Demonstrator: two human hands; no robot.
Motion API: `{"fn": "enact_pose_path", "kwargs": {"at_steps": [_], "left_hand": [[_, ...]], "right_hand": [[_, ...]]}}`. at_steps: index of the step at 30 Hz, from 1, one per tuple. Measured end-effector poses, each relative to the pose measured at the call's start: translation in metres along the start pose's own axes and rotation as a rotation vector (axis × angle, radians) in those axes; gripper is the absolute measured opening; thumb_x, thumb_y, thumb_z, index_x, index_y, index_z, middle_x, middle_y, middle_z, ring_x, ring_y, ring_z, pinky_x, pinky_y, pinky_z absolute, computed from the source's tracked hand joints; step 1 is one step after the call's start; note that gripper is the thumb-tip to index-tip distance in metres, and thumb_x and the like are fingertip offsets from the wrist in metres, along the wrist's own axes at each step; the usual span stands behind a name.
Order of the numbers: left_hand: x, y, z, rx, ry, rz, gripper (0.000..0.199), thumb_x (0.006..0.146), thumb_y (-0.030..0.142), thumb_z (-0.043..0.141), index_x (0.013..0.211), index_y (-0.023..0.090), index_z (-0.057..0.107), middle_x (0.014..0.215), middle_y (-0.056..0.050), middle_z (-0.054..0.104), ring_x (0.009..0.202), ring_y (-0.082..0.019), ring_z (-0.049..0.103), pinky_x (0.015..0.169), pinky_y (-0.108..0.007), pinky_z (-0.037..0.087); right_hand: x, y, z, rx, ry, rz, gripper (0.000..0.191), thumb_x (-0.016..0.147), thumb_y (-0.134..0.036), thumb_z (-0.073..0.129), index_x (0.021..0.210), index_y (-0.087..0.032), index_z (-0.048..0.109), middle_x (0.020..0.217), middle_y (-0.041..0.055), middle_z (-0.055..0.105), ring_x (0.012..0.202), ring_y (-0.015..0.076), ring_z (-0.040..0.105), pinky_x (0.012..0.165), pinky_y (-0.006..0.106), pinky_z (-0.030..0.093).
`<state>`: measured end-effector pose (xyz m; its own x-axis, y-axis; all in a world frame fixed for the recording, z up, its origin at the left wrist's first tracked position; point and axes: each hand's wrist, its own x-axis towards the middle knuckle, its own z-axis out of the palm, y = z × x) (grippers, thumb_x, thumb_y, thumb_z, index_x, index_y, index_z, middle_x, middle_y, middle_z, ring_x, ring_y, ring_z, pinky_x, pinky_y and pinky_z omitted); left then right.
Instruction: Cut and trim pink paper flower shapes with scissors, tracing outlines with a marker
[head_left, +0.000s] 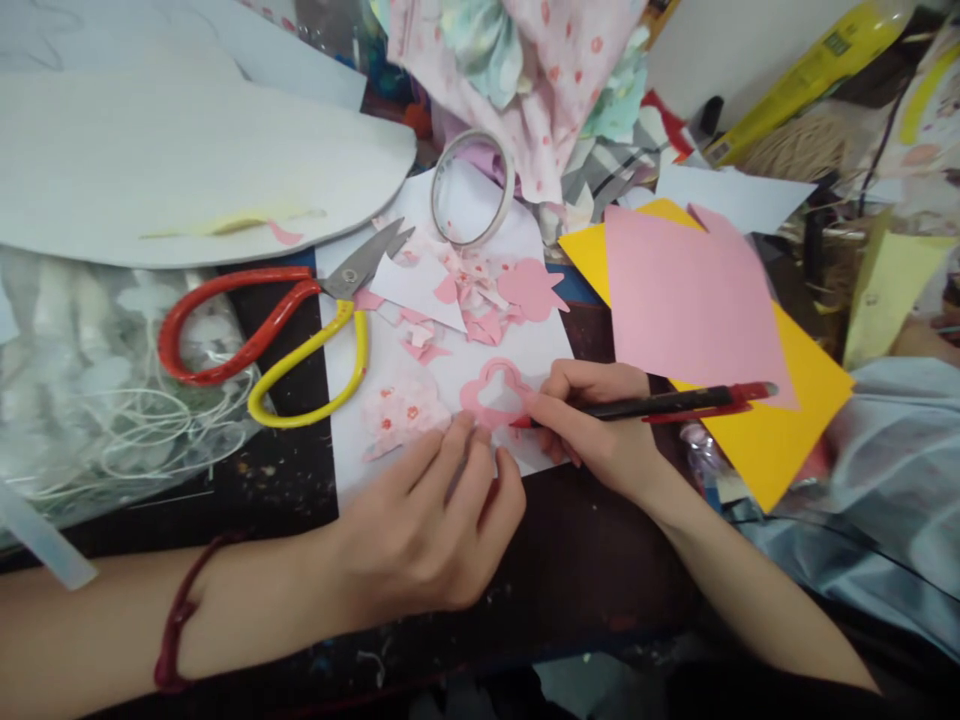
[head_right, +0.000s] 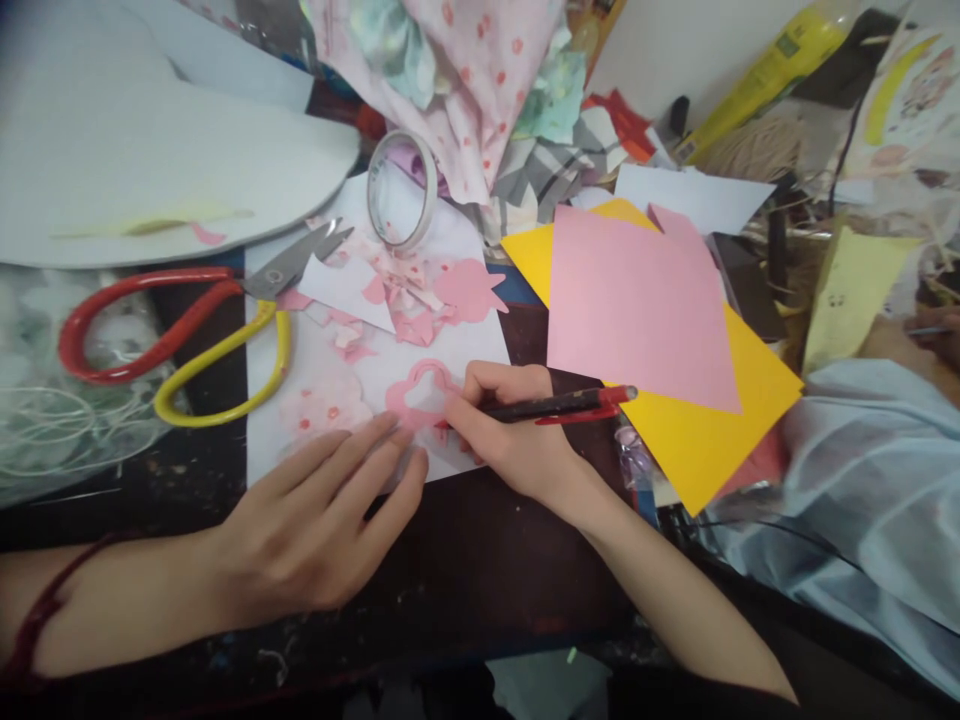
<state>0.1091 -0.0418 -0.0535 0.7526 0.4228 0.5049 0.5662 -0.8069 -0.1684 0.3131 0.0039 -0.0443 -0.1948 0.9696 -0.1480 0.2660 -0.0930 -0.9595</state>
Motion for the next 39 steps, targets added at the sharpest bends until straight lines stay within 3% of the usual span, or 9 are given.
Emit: {"fn": "enact_pose_path", "kwargs": {"at_steps": [7, 12, 16, 24, 30, 39], "left_hand": [[0.000, -0.001, 0.004, 0.029, -0.027, 0.004, 0.030, 0.090, 0.019, 0.060, 0.111, 0.001, 0.068, 0.109, -0.021, 0.074, 0.105, -0.035, 0.071, 0.079, -0.041, 0.060], [0.002, -0.003, 0.003, 0.098, -0.134, 0.017, 0.031, 0.092, 0.014, 0.054, 0.114, -0.004, 0.064, 0.111, -0.023, 0.070, 0.109, -0.034, 0.068, 0.083, -0.040, 0.056], [0.003, -0.011, 0.000, 0.096, -0.219, 0.016, 0.027, 0.094, 0.009, 0.046, 0.112, -0.003, 0.062, 0.110, -0.022, 0.068, 0.107, -0.030, 0.066, 0.082, -0.038, 0.055], [-0.003, -0.032, 0.003, 0.041, -0.212, -0.036, 0.029, 0.092, 0.009, 0.045, 0.114, -0.002, 0.062, 0.113, -0.021, 0.066, 0.103, -0.028, 0.065, 0.084, -0.039, 0.056], [-0.001, -0.037, 0.006, -0.015, -0.201, -0.061, 0.031, 0.093, 0.010, 0.046, 0.115, -0.003, 0.062, 0.117, -0.022, 0.066, 0.108, -0.030, 0.064, 0.088, -0.040, 0.056], [0.001, -0.037, 0.006, -0.061, -0.198, -0.085, 0.030, 0.092, 0.010, 0.049, 0.114, -0.002, 0.063, 0.116, -0.023, 0.067, 0.108, -0.031, 0.066, 0.088, -0.041, 0.057]], "right_hand": [[0.001, 0.001, 0.002, 0.068, 0.004, -0.017, 0.030, 0.083, -0.023, 0.071, 0.058, -0.017, 0.057, 0.046, -0.0044, 0.059, 0.035, 0.0042, 0.048, 0.034, 0.015, 0.036], [0.008, -0.001, 0.002, 0.135, 0.028, -0.083, 0.032, 0.083, -0.030, 0.071, 0.058, -0.017, 0.056, 0.046, -0.0038, 0.060, 0.033, 0.0050, 0.048, 0.034, 0.016, 0.034], [0.021, -0.007, 0.005, 0.145, -0.021, -0.152, 0.030, 0.080, -0.023, 0.070, 0.056, -0.018, 0.054, 0.044, -0.0040, 0.061, 0.030, 0.0062, 0.047, 0.031, 0.018, 0.032], [0.049, -0.011, 0.022, 0.153, -0.019, -0.227, 0.029, 0.080, -0.016, 0.065, 0.054, -0.020, 0.052, 0.046, -0.0055, 0.062, 0.031, 0.0068, 0.048, 0.031, 0.020, 0.033], [0.052, -0.005, 0.016, 0.077, 0.076, -0.253, 0.032, 0.080, -0.015, 0.067, 0.051, -0.019, 0.053, 0.042, -0.0054, 0.058, 0.031, 0.0056, 0.046, 0.032, 0.020, 0.032], [0.053, -0.007, 0.014, -0.004, 0.085, -0.221, 0.036, 0.079, -0.011, 0.067, 0.048, -0.020, 0.052, 0.041, -0.0050, 0.057, 0.029, 0.0057, 0.044, 0.029, 0.020, 0.030]]}}
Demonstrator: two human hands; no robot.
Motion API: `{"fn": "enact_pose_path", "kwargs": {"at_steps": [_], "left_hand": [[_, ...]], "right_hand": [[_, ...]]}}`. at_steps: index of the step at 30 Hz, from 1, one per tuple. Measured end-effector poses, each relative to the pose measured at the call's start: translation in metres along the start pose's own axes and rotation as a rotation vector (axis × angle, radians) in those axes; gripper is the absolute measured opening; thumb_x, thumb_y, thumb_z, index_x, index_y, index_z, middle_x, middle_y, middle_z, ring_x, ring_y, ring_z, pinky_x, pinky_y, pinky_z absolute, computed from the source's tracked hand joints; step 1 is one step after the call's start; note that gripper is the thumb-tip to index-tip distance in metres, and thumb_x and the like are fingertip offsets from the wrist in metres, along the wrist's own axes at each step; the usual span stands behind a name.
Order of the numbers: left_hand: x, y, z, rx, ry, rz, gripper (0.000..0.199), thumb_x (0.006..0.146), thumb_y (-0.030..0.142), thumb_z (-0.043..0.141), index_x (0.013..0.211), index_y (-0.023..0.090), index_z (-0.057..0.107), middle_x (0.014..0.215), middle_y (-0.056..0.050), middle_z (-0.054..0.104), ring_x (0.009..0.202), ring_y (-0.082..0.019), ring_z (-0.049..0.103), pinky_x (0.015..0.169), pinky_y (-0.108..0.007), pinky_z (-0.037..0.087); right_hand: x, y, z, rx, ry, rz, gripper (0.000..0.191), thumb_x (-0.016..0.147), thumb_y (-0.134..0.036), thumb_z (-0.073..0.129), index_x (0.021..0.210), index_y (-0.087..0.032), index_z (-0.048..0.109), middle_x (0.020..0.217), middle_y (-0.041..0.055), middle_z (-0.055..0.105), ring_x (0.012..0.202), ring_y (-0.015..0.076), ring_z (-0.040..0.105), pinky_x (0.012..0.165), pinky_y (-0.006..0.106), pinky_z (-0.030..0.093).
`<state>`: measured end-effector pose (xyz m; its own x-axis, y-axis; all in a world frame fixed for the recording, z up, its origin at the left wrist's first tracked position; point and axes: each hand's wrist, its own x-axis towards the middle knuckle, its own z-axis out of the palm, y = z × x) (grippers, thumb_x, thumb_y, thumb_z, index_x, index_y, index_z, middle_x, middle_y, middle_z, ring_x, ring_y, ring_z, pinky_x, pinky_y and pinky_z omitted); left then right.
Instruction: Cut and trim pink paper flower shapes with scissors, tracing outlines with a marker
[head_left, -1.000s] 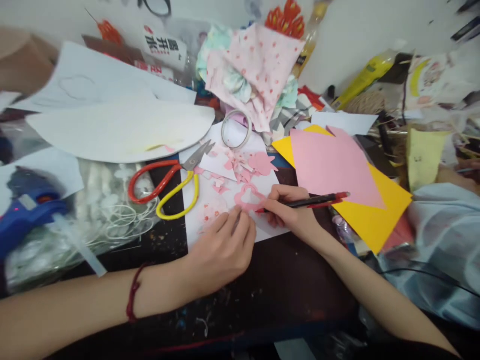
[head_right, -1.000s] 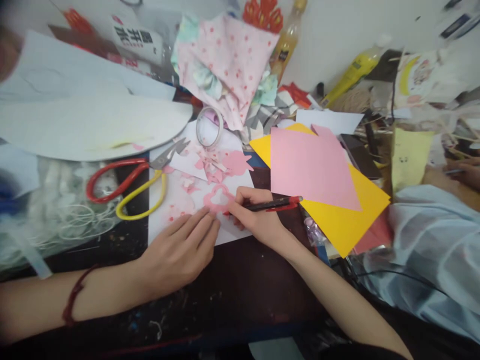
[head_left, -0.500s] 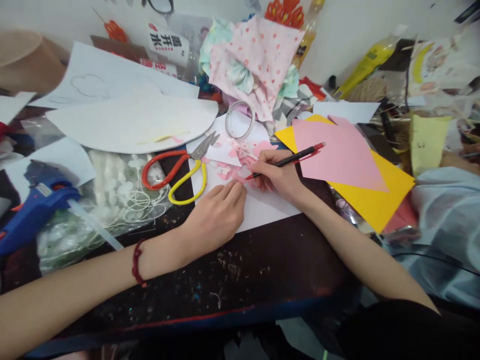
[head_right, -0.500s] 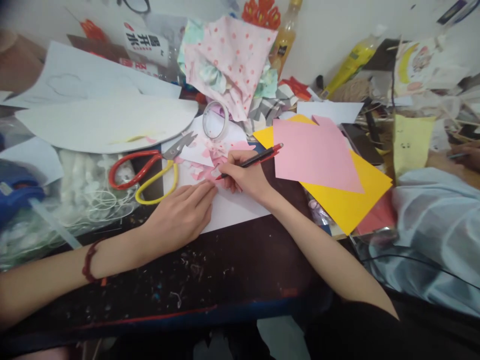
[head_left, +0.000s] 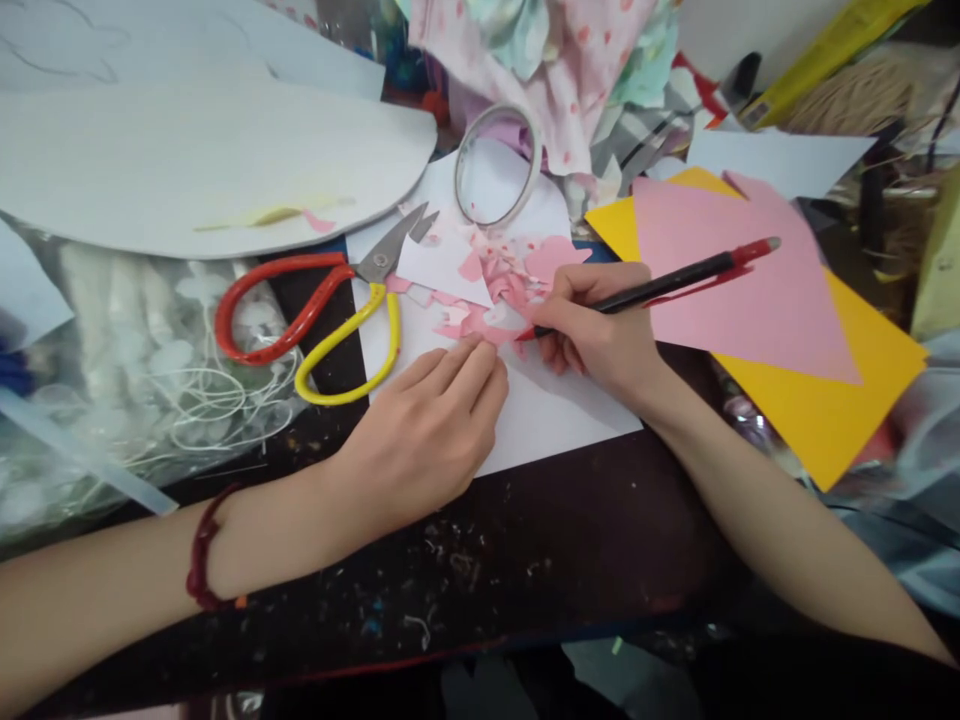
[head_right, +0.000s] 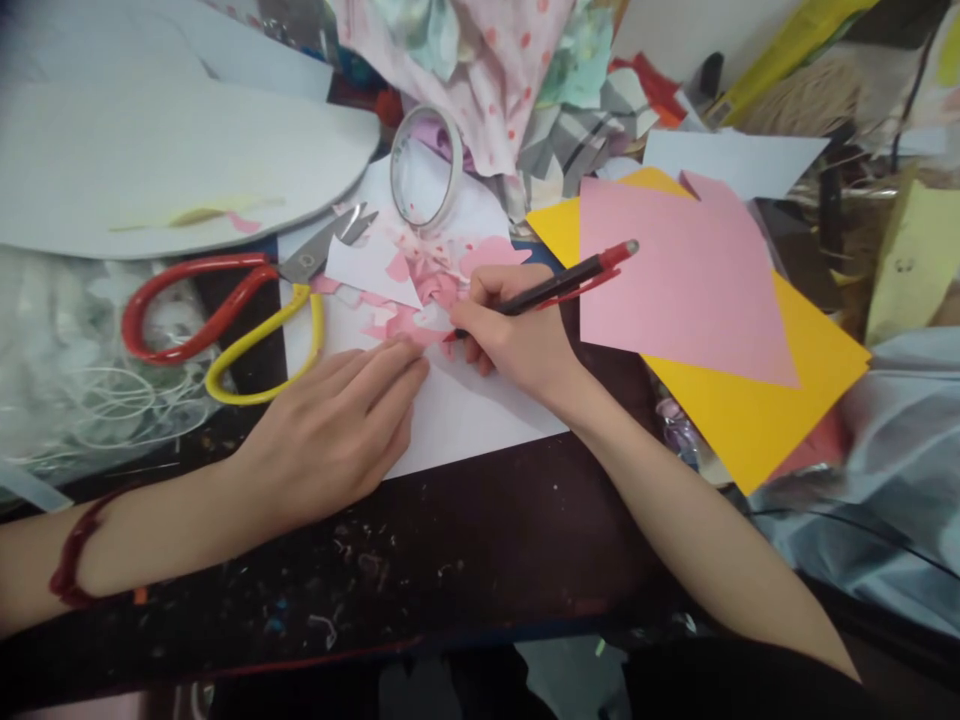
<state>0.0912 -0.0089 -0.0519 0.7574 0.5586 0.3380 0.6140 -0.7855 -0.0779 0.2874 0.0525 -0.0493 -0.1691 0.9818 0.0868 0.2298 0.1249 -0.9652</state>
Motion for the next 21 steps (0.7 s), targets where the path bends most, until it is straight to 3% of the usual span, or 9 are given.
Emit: {"fn": "enact_pose_path", "kwargs": {"at_steps": [8, 21], "left_hand": [[-0.0005, 0.0000, 0.0005, -0.002, -0.010, 0.002, 0.031, 0.092, 0.010, 0.048, 0.117, -0.003, 0.062, 0.118, -0.024, 0.066, 0.109, -0.032, 0.066, 0.088, -0.041, 0.057], [-0.0011, -0.0002, 0.0000, 0.006, -0.013, 0.004, 0.031, 0.093, 0.010, 0.046, 0.116, -0.003, 0.062, 0.118, -0.024, 0.066, 0.110, -0.032, 0.065, 0.088, -0.041, 0.057]], "right_hand": [[0.0008, 0.0002, 0.0002, -0.037, 0.003, 0.016, 0.039, 0.081, -0.022, 0.074, 0.048, -0.022, 0.053, 0.043, -0.0026, 0.058, 0.030, 0.0070, 0.044, 0.028, 0.024, 0.030], [0.0004, -0.0036, 0.0007, -0.031, -0.028, -0.001, 0.037, 0.077, 0.000, 0.063, 0.046, -0.019, 0.053, 0.038, -0.0046, 0.053, 0.028, 0.0054, 0.042, 0.029, 0.022, 0.028]]}}
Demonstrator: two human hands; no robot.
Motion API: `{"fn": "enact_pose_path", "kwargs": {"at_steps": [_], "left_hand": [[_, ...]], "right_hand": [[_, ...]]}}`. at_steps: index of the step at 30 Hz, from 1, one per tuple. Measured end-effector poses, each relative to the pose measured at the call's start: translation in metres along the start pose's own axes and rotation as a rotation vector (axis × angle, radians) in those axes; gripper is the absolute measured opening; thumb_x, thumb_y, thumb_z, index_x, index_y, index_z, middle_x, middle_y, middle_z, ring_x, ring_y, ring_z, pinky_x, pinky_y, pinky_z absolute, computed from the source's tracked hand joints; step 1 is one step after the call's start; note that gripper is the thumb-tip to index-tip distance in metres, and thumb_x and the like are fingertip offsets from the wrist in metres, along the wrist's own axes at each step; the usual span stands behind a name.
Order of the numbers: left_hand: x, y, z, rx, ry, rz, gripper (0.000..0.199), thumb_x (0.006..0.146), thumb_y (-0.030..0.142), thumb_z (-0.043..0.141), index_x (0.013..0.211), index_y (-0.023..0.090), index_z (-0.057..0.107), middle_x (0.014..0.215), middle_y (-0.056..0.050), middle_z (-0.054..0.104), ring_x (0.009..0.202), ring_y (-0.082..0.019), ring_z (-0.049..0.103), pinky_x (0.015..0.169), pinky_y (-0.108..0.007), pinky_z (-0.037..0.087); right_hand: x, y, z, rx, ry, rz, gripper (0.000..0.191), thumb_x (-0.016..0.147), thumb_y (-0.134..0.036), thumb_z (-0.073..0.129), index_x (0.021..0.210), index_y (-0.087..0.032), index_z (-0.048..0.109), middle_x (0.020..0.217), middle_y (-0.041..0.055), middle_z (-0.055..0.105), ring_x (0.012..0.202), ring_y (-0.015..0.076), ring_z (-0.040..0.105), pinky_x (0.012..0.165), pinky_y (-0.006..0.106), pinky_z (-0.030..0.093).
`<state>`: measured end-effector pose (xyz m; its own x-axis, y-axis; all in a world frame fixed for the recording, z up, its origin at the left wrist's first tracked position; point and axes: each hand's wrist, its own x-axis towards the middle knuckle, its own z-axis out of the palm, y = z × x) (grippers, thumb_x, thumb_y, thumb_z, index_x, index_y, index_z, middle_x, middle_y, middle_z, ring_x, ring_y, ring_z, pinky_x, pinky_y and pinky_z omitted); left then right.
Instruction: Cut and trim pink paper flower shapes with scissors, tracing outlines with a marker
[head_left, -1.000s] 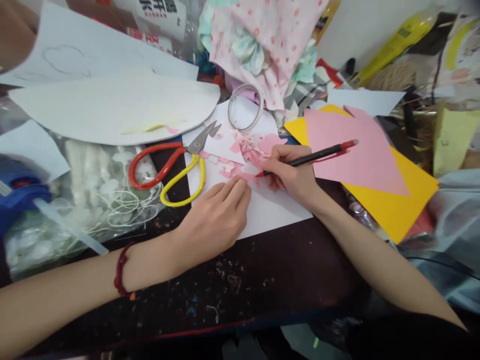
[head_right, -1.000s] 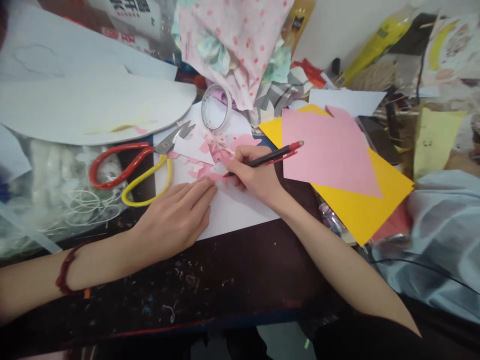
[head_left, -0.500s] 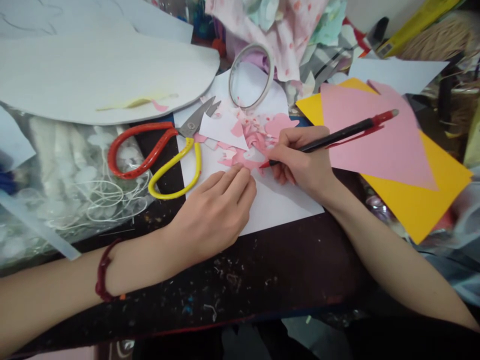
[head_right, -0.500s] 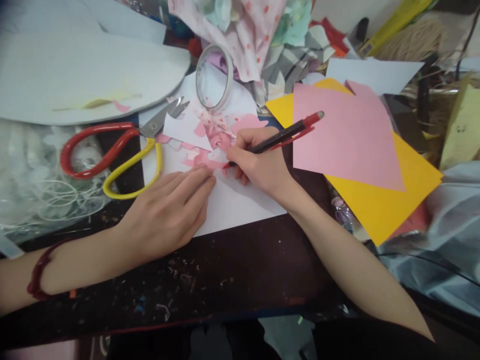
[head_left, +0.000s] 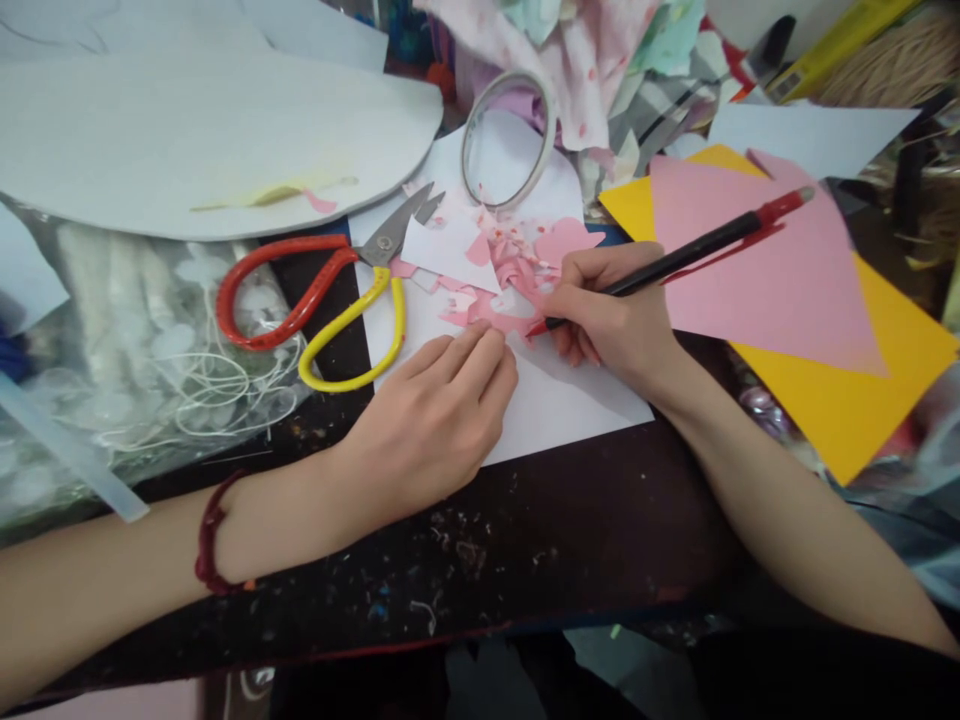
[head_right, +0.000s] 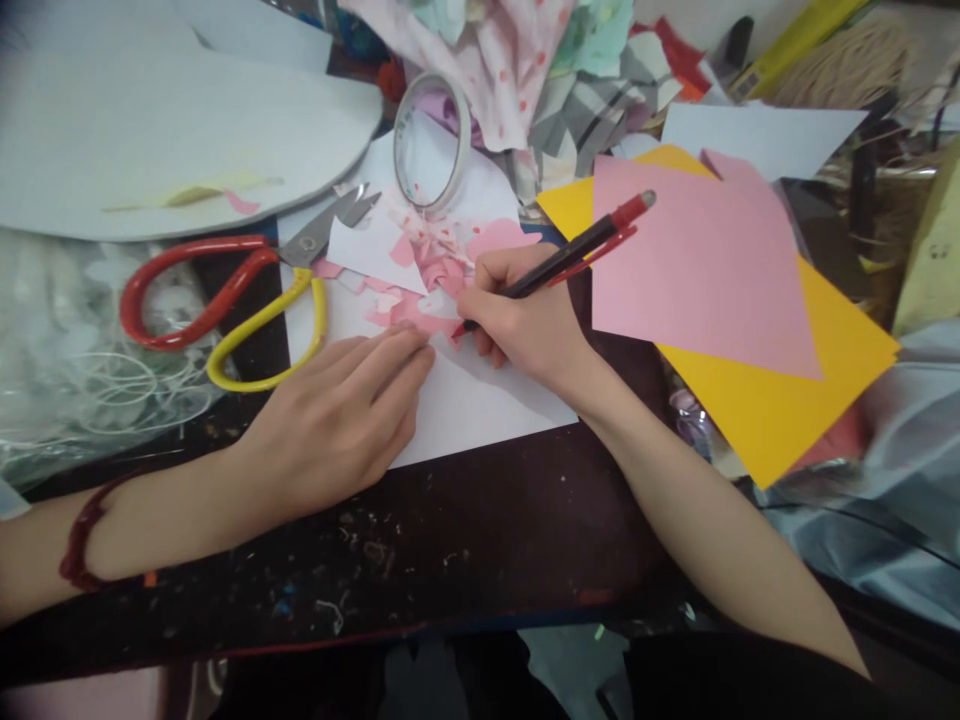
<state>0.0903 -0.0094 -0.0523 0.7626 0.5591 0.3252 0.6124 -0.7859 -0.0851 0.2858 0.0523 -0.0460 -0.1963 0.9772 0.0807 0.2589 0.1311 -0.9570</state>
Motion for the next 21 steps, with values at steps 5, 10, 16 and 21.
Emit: {"fn": "enact_pose_path", "kwargs": {"at_steps": [5, 10, 16, 21], "left_hand": [[0.0005, 0.0001, 0.0008, -0.002, 0.000, -0.002, 0.032, 0.094, 0.011, 0.045, 0.117, -0.003, 0.061, 0.117, -0.024, 0.066, 0.109, -0.032, 0.066, 0.088, -0.042, 0.057], [0.0007, -0.0006, 0.0004, -0.002, 0.004, 0.003, 0.031, 0.092, 0.010, 0.048, 0.116, -0.004, 0.062, 0.116, -0.024, 0.066, 0.109, -0.033, 0.066, 0.088, -0.041, 0.056], [0.0003, 0.0005, 0.0005, -0.002, 0.006, 0.005, 0.031, 0.093, 0.010, 0.048, 0.117, -0.004, 0.062, 0.118, -0.025, 0.066, 0.110, -0.033, 0.066, 0.089, -0.041, 0.056], [0.0000, -0.0001, 0.0011, -0.009, -0.003, 0.008, 0.032, 0.094, 0.010, 0.046, 0.118, -0.004, 0.061, 0.118, -0.025, 0.066, 0.111, -0.033, 0.065, 0.089, -0.042, 0.056]], "right_hand": [[-0.0002, 0.0006, -0.0002, 0.000, 0.012, -0.008, 0.038, 0.080, -0.003, 0.065, 0.048, -0.019, 0.053, 0.041, -0.0033, 0.056, 0.029, 0.0059, 0.044, 0.029, 0.023, 0.029], [-0.0002, 0.0005, -0.0009, -0.027, -0.012, -0.005, 0.038, 0.080, -0.004, 0.064, 0.047, -0.019, 0.053, 0.038, -0.0050, 0.052, 0.027, 0.0055, 0.042, 0.028, 0.023, 0.026], [0.0002, 0.0021, -0.0011, -0.028, 0.014, 0.004, 0.038, 0.081, -0.012, 0.068, 0.048, -0.021, 0.053, 0.042, -0.0037, 0.056, 0.029, 0.0059, 0.043, 0.028, 0.023, 0.026], [-0.0007, 0.0005, -0.0017, -0.036, -0.019, 0.017, 0.035, 0.079, -0.001, 0.059, 0.049, -0.018, 0.054, 0.040, -0.0051, 0.055, 0.028, 0.0032, 0.042, 0.031, 0.020, 0.026]]}}
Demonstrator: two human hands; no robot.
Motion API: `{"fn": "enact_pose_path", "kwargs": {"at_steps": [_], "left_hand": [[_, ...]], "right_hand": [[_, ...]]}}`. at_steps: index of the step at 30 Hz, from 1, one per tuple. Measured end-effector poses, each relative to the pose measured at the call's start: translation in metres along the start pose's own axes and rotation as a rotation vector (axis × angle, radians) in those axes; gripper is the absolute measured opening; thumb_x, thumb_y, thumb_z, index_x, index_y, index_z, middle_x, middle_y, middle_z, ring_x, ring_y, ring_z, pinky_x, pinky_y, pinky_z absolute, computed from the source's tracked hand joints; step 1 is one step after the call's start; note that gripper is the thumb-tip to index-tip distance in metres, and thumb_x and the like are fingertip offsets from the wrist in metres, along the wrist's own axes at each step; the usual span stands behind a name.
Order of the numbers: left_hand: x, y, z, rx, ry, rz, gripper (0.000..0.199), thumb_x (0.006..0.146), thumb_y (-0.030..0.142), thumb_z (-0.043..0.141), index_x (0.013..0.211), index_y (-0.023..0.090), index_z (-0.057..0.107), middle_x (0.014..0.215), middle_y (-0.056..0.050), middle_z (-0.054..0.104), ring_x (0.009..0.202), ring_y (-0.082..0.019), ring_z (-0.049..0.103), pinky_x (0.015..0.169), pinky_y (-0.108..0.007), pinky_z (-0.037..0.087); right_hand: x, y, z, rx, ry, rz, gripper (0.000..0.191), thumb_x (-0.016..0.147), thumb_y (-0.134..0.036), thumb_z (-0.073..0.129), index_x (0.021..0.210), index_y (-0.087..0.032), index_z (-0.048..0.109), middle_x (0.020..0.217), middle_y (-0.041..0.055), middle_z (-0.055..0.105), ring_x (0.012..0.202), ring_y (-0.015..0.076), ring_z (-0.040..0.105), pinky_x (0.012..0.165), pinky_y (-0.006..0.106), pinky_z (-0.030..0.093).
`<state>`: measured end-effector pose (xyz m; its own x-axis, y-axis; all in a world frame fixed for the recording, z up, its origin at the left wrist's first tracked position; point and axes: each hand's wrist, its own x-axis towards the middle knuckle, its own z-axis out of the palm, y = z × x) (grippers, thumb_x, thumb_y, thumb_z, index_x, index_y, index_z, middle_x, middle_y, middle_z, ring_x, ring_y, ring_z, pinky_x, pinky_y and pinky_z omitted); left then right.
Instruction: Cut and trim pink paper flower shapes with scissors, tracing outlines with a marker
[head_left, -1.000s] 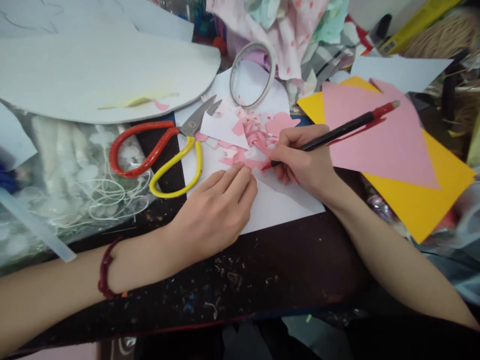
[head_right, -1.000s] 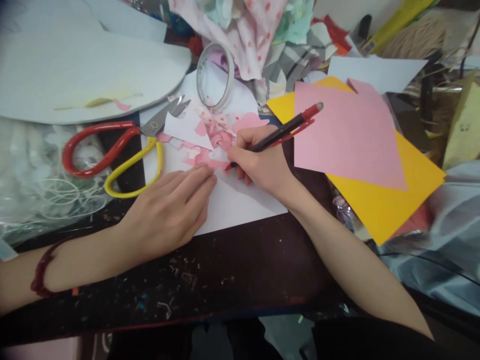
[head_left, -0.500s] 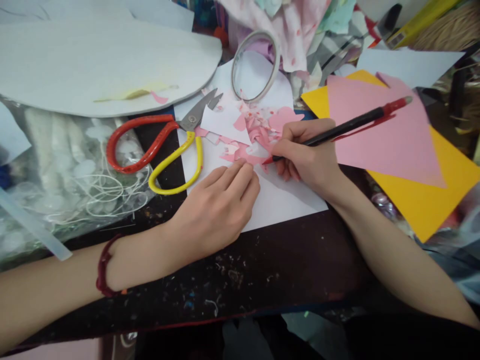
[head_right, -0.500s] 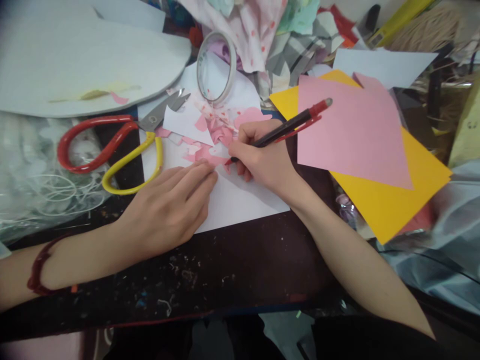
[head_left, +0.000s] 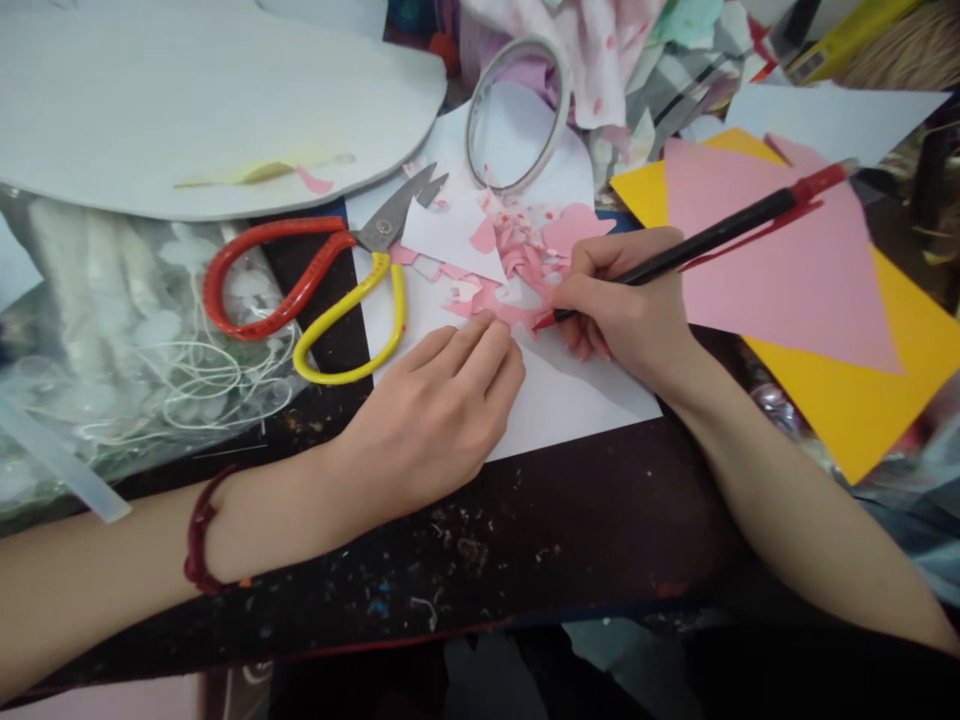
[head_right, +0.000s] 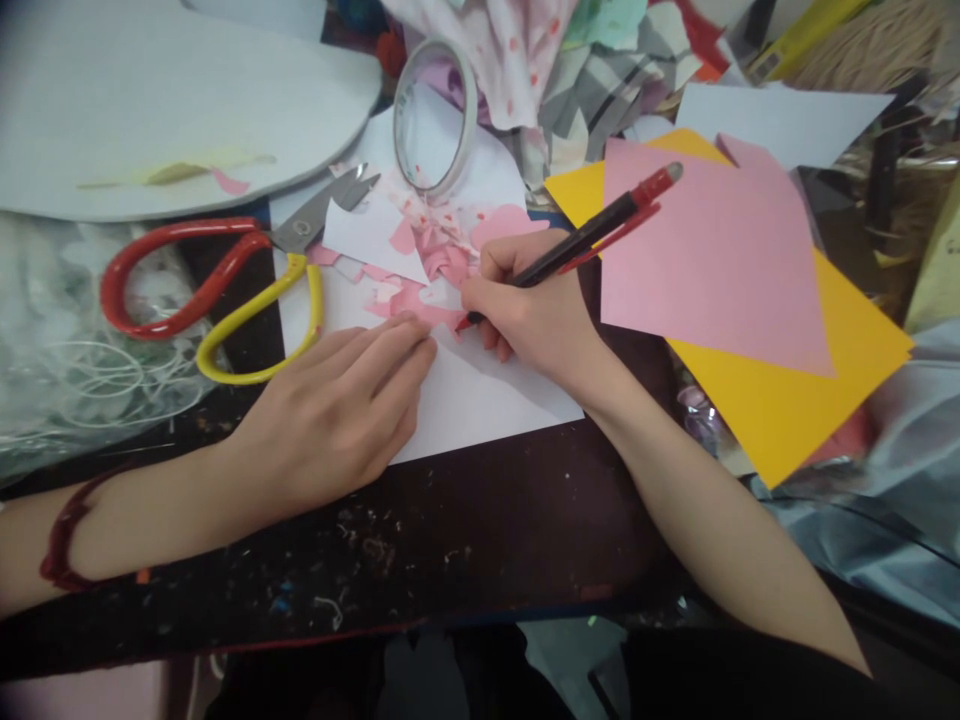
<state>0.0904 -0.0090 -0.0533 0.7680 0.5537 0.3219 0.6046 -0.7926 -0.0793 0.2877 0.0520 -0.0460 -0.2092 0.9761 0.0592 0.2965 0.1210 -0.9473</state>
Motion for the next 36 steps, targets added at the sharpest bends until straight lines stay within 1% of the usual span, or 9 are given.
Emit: {"fn": "enact_pose_path", "kwargs": {"at_steps": [3, 5, 10, 16, 21, 25, 29, 31, 36], "left_hand": [[-0.0005, -0.0006, 0.0003, 0.002, 0.008, -0.002, 0.032, 0.094, 0.011, 0.044, 0.118, -0.004, 0.061, 0.119, -0.025, 0.066, 0.111, -0.032, 0.065, 0.088, -0.042, 0.057], [-0.0008, -0.0006, 0.0003, 0.001, 0.010, 0.000, 0.032, 0.094, 0.010, 0.046, 0.117, -0.004, 0.061, 0.119, -0.026, 0.066, 0.110, -0.033, 0.066, 0.088, -0.042, 0.057], [-0.0001, -0.0002, -0.0002, 0.011, 0.012, 0.004, 0.032, 0.092, 0.011, 0.049, 0.117, -0.004, 0.062, 0.117, -0.025, 0.067, 0.106, -0.032, 0.067, 0.087, -0.041, 0.057], [-0.0004, -0.0005, -0.0009, 0.019, 0.012, 0.003, 0.032, 0.093, 0.011, 0.049, 0.118, -0.004, 0.062, 0.118, -0.024, 0.067, 0.105, -0.030, 0.067, 0.089, -0.041, 0.056], [-0.0013, -0.0008, -0.0004, 0.017, 0.011, 0.011, 0.033, 0.093, 0.011, 0.049, 0.119, -0.004, 0.061, 0.118, -0.025, 0.066, 0.110, -0.033, 0.066, 0.088, -0.042, 0.057], [-0.0006, -0.0007, 0.0004, 0.011, 0.012, 0.011, 0.033, 0.093, 0.011, 0.048, 0.119, -0.004, 0.061, 0.118, -0.024, 0.066, 0.109, -0.032, 0.067, 0.089, -0.042, 0.057], [-0.0006, -0.0003, 0.0008, 0.017, 0.013, 0.011, 0.032, 0.093, 0.011, 0.049, 0.119, -0.004, 0.061, 0.118, -0.024, 0.066, 0.109, -0.032, 0.067, 0.088, -0.042, 0.057], [-0.0006, -0.0001, 0.0012, 0.020, 0.016, 0.007, 0.033, 0.093, 0.011, 0.050, 0.120, -0.004, 0.061, 0.118, -0.023, 0.066, 0.109, -0.032, 0.067, 0.089, -0.042, 0.057], [0.0004, -0.0004, 0.0022, 0.011, 0.043, 0.002, 0.032, 0.091, 0.011, 0.052, 0.117, -0.005, 0.063, 0.115, -0.023, 0.068, 0.109, -0.033, 0.066, 0.087, -0.042, 0.057]], "right_hand": [[0.0002, -0.0001, 0.0014, 0.042, 0.027, -0.003, 0.035, 0.079, -0.002, 0.059, 0.049, -0.018, 0.053, 0.043, -0.0044, 0.059, 0.028, 0.0048, 0.045, 0.028, 0.020, 0.026], [0.0009, 0.0004, 0.0020, 0.060, 0.044, -0.018, 0.035, 0.078, -0.002, 0.061, 0.048, -0.018, 0.053, 0.042, -0.0045, 0.059, 0.027, 0.0059, 0.043, 0.026, 0.021, 0.025], [0.0022, -0.0002, 0.0010, 0.049, 0.010, -0.018, 0.035, 0.071, 0.007, 0.057, 0.046, -0.017, 0.055, 0.036, -0.0061, 0.054, 0.024, 0.0055, 0.040, 0.026, 0.020, 0.025], [0.0015, 0.0009, 0.0019, 0.075, 0.042, -0.034, 0.035, 0.075, 0.003, 0.059, 0.047, -0.018, 0.054, 0.041, -0.0043, 0.059, 0.026, 0.0060, 0.043, 0.027, 0.021, 0.026], [0.0021, 0.0009, 0.0016, 0.030, 0.015, -0.044, 0.034, 0.072, 0.006, 0.056, 0.046, -0.017, 0.055, 0.037, -0.0060, 0.054, 0.024, 0.0048, 0.039, 0.027, 0.020, 0.024], [0.0024, 0.0009, 0.0016, 0.055, 0.022, -0.049, 0.034, 0.071, 0.006, 0.055, 0.046, -0.016, 0.055, 0.037, -0.0053, 0.055, 0.024, 0.0056, 0.040, 0.026, 0.020, 0.024], [0.0018, 0.0038, 0.0023, 0.054, 0.029, -0.069, 0.035, 0.070, 0.007, 0.055, 0.045, -0.017, 0.054, 0.036, -0.0067, 0.053, 0.023, 0.0048, 0.039, 0.025, 0.020, 0.024], [0.0014, 0.0060, 0.0023, 0.090, 0.097, -0.100, 0.036, 0.071, 0.006, 0.055, 0.045, -0.018, 0.051, 0.037, -0.0068, 0.053, 0.024, 0.0047, 0.039, 0.025, 0.020, 0.024], [0.0000, 0.0079, 0.0012, 0.190, 0.371, -0.190, 0.034, 0.076, 0.002, 0.058, 0.052, -0.020, 0.049, 0.043, -0.0053, 0.057, 0.028, 0.0072, 0.044, 0.027, 0.023, 0.024]]}}
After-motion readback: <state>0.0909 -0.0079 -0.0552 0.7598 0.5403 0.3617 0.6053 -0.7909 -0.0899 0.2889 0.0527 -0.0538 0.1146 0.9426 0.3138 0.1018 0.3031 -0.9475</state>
